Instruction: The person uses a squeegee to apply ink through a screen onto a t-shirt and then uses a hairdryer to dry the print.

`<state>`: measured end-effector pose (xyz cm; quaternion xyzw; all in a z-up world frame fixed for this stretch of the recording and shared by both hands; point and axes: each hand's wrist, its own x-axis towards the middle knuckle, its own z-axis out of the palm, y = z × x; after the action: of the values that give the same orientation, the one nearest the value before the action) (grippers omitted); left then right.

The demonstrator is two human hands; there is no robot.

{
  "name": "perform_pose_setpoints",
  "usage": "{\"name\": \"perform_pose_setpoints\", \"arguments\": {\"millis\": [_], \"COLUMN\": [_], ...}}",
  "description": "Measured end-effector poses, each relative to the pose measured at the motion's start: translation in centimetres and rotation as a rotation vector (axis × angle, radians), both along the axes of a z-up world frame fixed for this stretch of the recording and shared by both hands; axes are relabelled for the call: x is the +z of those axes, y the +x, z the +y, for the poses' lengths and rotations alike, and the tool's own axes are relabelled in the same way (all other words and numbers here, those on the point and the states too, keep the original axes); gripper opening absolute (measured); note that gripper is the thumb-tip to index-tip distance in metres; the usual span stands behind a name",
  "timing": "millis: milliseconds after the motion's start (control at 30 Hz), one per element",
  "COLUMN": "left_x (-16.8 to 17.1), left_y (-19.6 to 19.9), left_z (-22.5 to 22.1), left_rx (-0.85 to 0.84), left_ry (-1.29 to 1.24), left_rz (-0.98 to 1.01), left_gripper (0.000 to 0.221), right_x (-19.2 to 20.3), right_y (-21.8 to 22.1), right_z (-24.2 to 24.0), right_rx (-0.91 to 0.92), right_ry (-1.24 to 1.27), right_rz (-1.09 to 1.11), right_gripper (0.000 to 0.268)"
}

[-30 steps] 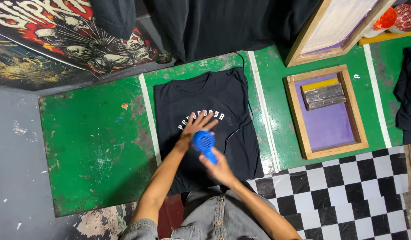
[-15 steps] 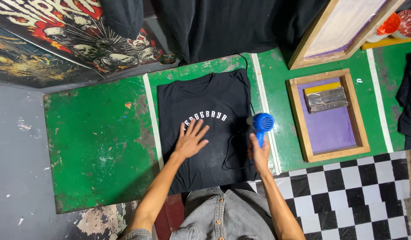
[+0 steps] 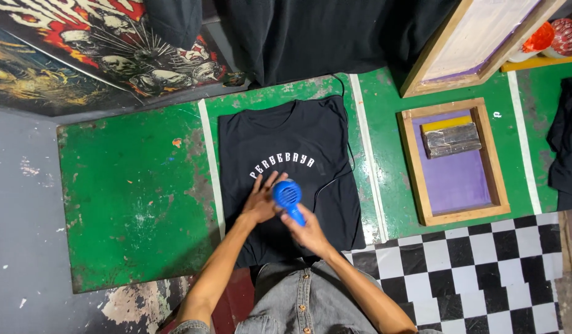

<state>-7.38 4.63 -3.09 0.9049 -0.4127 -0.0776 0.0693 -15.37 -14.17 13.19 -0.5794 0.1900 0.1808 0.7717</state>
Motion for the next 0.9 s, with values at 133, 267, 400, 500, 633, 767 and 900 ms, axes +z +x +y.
{"name": "perform_pose_setpoints", "arguments": {"millis": [133,267,400,500,633,767,900], "left_x": [3.0,3.3,3.4,3.3,3.1,5.0,-1.1], "left_y": [2.5,4.1,4.2,3.5,1.5,-0.3,-2.6], "left_z": [3.0,6.8,9.1,8.9,6.6,2.8,0.1], "left_rx": [0.196,0.392,0.463,0.470,0.399,0.301,0.218], "left_ry": [0.036,0.096,0.143,0.145,0.143,0.113,0.247], "left_rz": [-0.023,0.082,0.119,0.156,0.090,0.200,0.161], "left_gripper": [0.057,0.060,0.061,0.061,0.064,0.064,0.058], "right_x": [-2.0,-4.4,-1.5,-1.4,-3.0,-1.1,-1.7], "right_y": [1.3,2.4,2.8,2.9,2.7,2.7,1.7], "right_z": [-4.4,-10.2,-13.3,-13.2,-10.0,-3.4,3.2], "right_rx": [-0.230,-0.574,-0.752,-0.788,-0.586,-0.262,-0.028], "right_ry": [-0.201,-0.419,-0.360,-0.300,-0.370,-0.263,-0.085], "right_rz": [0.034,0.163,0.101,0.031,0.106,0.088,0.021], "right_gripper": [0.022,0.029,0.029,0.021,0.028,0.026,0.020]}}
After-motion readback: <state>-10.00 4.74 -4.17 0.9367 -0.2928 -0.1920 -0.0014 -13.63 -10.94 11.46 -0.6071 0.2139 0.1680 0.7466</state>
